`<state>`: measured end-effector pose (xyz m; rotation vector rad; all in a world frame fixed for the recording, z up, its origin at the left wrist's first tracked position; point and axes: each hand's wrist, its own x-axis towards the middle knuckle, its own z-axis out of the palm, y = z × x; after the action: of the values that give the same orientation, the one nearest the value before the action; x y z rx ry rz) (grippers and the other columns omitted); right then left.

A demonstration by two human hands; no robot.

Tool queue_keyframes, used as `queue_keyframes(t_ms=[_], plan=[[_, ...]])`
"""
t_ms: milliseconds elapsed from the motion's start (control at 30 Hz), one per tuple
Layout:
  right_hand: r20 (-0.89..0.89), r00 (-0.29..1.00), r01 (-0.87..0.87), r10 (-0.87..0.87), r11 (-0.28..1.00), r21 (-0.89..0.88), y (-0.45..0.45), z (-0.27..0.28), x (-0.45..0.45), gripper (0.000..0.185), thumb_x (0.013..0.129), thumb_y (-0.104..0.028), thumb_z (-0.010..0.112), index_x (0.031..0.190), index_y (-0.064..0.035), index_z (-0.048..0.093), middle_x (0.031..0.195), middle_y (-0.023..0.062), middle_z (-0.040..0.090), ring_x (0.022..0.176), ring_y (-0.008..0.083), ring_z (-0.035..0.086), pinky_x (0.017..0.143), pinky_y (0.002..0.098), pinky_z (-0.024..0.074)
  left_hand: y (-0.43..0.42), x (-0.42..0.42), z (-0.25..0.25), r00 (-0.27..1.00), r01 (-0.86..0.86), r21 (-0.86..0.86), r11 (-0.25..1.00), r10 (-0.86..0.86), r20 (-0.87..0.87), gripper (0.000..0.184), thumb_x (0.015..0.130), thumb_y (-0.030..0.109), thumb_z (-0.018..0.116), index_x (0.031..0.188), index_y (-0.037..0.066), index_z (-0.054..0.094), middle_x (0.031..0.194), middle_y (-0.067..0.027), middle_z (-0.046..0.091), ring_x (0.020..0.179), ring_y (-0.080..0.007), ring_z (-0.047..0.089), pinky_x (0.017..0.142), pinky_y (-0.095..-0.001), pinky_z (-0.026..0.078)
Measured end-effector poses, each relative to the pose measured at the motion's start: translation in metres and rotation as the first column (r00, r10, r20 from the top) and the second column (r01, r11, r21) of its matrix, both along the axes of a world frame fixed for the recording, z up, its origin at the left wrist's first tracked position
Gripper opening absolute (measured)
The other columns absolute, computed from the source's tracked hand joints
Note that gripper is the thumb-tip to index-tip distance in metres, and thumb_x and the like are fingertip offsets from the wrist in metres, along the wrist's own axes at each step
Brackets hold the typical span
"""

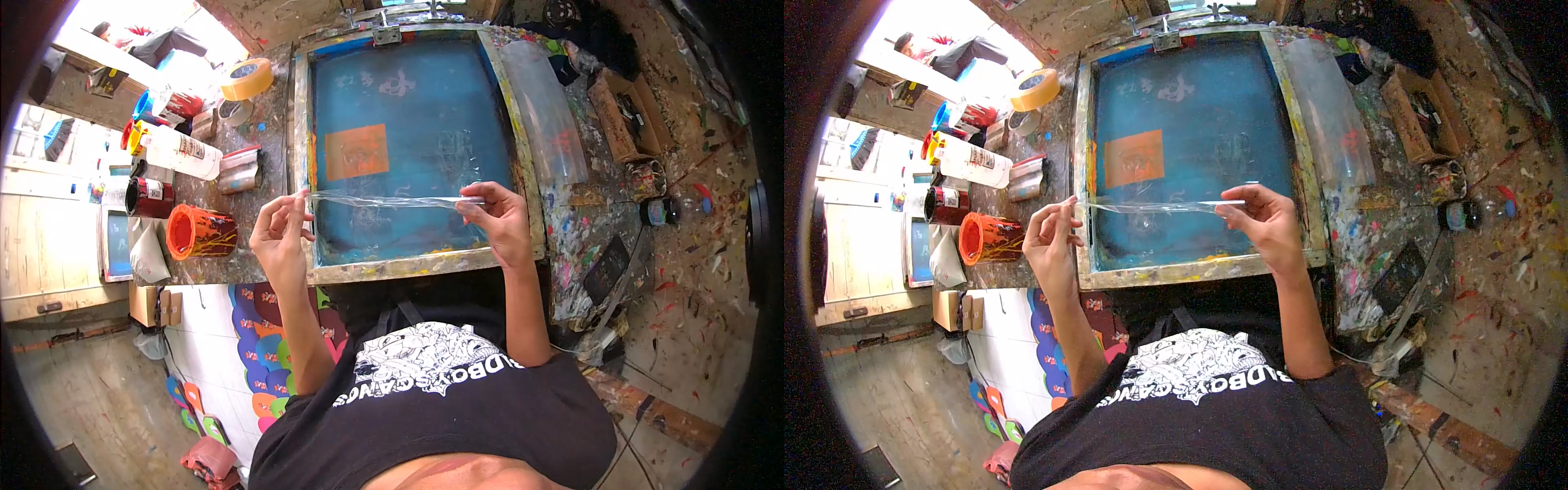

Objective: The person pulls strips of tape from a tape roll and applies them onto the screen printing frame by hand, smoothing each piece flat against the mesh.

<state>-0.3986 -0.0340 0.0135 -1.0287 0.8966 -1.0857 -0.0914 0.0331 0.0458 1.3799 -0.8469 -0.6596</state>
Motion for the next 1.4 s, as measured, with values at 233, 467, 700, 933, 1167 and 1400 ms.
queue_keyframes(t_ms=[233, 467, 700, 933, 1167, 1400], plan=[[-0.043, 0.999, 0.025, -0.025, 1.000, 0.013, 0.011, -0.010, 0.011, 0.013, 0.089, -0.007, 0.082, 0.099, 0.0000, 0.077, 0.086, 0.0058, 0.075, 0.075, 0.0076, 0.066, 0.067, 0.0224, 0.0527, -0.007, 0.001, -0.002, 0.994, -0.103, 0.023, 0.994, 0.102, 0.038, 0.013, 0.098, 0.013, 0.073, 0.106, 0.002, 0.070, 0.103, -0.0110, 0.077, 0.072, -0.0057, 0.061, 0.056, -0.0189, 0.046], [-0.049, 0.998, 0.041, -0.038, 0.997, 0.063, 0.025, -0.019, 0.005, 0.010, 0.089, -0.004, 0.080, 0.096, 0.0021, 0.076, 0.084, 0.0063, 0.075, 0.073, 0.0081, 0.065, 0.066, 0.0235, 0.0518, -0.014, -0.008, 0.003, 0.989, -0.108, 0.030, 0.994, 0.104, 0.105, 0.013, 0.097, 0.013, 0.075, 0.104, 0.003, 0.071, 0.088, -0.0022, 0.074, 0.068, -0.0017, 0.055, 0.057, -0.0177, 0.040], [-0.030, 0.997, 0.068, -0.065, 0.991, 0.116, 0.039, -0.016, 0.000, 0.007, 0.090, -0.002, 0.078, 0.095, 0.0028, 0.074, 0.082, 0.0061, 0.074, 0.073, 0.0086, 0.065, 0.066, 0.0241, 0.0512, -0.023, -0.022, 0.005, 0.949, -0.199, -0.046, 0.979, 0.205, 0.239, 0.011, 0.096, 0.013, 0.076, 0.101, 0.004, 0.073, 0.083, 0.0019, 0.070, 0.066, 0.0005, 0.049, 0.056, -0.0178, 0.035], [-0.036, 0.995, 0.095, -0.091, 0.990, 0.104, 0.043, -0.009, -0.003, 0.007, 0.090, -0.001, 0.078, 0.096, 0.0024, 0.074, 0.083, 0.0052, 0.073, 0.074, 0.0085, 0.065, 0.067, 0.0239, 0.0517, -0.028, -0.025, 0.002, 0.932, -0.224, -0.051, 0.973, 0.229, 0.279, 0.010, 0.095, 0.012, 0.077, 0.100, 0.005, 0.075, 0.084, 0.0002, 0.074, 0.068, -0.0016, 0.053, 0.061, -0.0202, 0.041], [-0.105, 0.994, 0.023, -0.039, 0.987, -0.156, 0.014, 0.023, 0.009, 0.017, 0.099, -0.012, 0.069, 0.107, 0.0012, 0.075, 0.106, 0.0081, 0.071, 0.096, 0.0113, 0.065, 0.086, 0.0282, 0.0525, -0.022, -0.042, 0.013, 0.991, 0.100, -0.080, 0.992, -0.093, 0.094, 0.008, 0.096, 0.006, 0.073, 0.103, 0.002, 0.075, 0.113, -0.0131, 0.075, 0.088, -0.0105, 0.063, 0.078, -0.0235, 0.049], [0.182, 0.983, 0.028, -0.002, 0.990, -0.141, -0.015, 0.015, 0.071, 0.028, 0.106, -0.022, 0.061, 0.111, 0.0016, 0.075, 0.123, 0.0100, 0.067, 0.110, 0.0157, 0.063, 0.097, 0.0313, 0.0495, -0.028, -0.101, 0.023, 0.782, 0.329, -0.125, 0.936, -0.196, 0.591, 0.017, 0.088, 0.003, 0.076, 0.104, 0.007, 0.080, 0.125, -0.0113, 0.069, 0.108, -0.0232, 0.065, 0.090, -0.0345, 0.054]])
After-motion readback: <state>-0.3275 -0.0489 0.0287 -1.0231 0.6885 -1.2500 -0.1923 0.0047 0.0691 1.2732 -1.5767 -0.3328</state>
